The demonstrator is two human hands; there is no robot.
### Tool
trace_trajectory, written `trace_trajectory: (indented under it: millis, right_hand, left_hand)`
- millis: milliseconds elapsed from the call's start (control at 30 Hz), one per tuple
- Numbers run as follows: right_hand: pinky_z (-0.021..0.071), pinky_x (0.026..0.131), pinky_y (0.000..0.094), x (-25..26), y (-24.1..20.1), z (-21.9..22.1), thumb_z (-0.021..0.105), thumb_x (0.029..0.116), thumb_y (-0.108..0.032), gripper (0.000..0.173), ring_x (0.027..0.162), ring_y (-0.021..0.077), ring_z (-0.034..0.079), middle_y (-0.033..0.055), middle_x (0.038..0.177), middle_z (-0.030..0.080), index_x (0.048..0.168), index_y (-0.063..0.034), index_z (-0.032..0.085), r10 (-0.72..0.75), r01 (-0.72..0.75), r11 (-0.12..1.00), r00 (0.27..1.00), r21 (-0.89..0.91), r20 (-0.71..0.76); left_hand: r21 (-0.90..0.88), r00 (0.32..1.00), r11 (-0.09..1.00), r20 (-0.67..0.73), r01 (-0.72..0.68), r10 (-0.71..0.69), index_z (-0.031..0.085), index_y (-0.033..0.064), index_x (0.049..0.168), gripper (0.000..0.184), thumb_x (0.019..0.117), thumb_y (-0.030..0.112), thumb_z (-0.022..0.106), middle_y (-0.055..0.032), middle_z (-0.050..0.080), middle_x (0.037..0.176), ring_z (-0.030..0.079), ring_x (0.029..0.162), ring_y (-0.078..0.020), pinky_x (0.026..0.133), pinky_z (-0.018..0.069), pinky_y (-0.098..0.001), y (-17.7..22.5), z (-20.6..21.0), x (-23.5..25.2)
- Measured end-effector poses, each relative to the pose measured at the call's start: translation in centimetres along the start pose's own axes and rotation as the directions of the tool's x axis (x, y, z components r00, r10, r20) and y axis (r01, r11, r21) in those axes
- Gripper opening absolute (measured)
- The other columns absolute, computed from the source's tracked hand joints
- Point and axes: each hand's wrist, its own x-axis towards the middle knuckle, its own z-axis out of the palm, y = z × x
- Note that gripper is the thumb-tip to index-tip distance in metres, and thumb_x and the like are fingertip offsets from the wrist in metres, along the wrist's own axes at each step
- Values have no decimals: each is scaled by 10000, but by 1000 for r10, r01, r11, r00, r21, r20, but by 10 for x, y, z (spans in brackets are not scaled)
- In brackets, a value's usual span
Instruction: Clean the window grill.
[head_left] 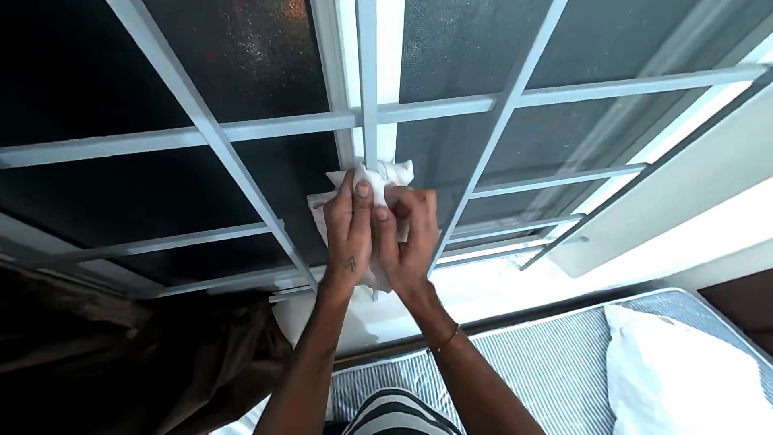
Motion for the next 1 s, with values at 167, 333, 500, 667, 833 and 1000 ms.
trace_trajectory:
  millis: [167,333,500,667,833,1000]
  right_hand:
    - [482,931,393,22,10,-27,723,948,-379,619,1137,263,551,146,1230,584,1420,-27,534,67,-57,996,987,-72,148]
    - [509,1002,377,14,11,-43,734,935,-389,639,1284,271,526,153,1399,545,1431,-27,555,-20,-1,998,927,55,375]
    - [586,855,352,-23,30,-40,792,891,-416,702,1095,194,626,110,1377,546,1449,-81,528,61,-88,996,865,32,498]
    - [608,738,435,-83,72,-10,817,874,-408,553,900,230,673,120,1134,638,1275,-74,635,270,-231,963,835,-140,480]
    - [560,591,522,-111,90,-12,779,851,-567,492,682,274,687,95,776,696,1028,-110,733,423,-286,901,741,-326,521]
    - [409,421,424,-85,71,-25,748,833,-633,516,453,207,512,31,541,524,700,-149,629,432,-329,899,771,-288,467]
  left_hand:
    - [21,995,1000,-101,5,-3,553,7,1360,440,1118,320,362,-26,683,1010,659,918,-20,852,563,-233,-18,10,2]
    - [-154,994,988,-106,-14,-2,212,88,1477,469,1098,262,426,27,639,1162,635,980,25,888,544,-209,-17,10,-7]
    - [-234,972,951,-72,200,-222,220,295,1528,528,1079,420,467,99,565,1410,607,1152,-13,963,526,-252,-61,6,-78]
    - [-26,933,950,-182,311,-310,298,113,1509,503,1059,165,516,-56,559,1429,605,1249,-174,1034,544,-378,-96,13,-134]
    - [297,926,879,-59,373,-373,366,61,1541,586,1043,311,551,-132,471,1525,478,1398,-215,1160,429,-423,-106,19,-176]
    - [164,973,959,-49,230,-225,504,70,1493,603,967,304,685,-85,586,1449,580,1314,-169,1091,519,-403,-94,9,-155]
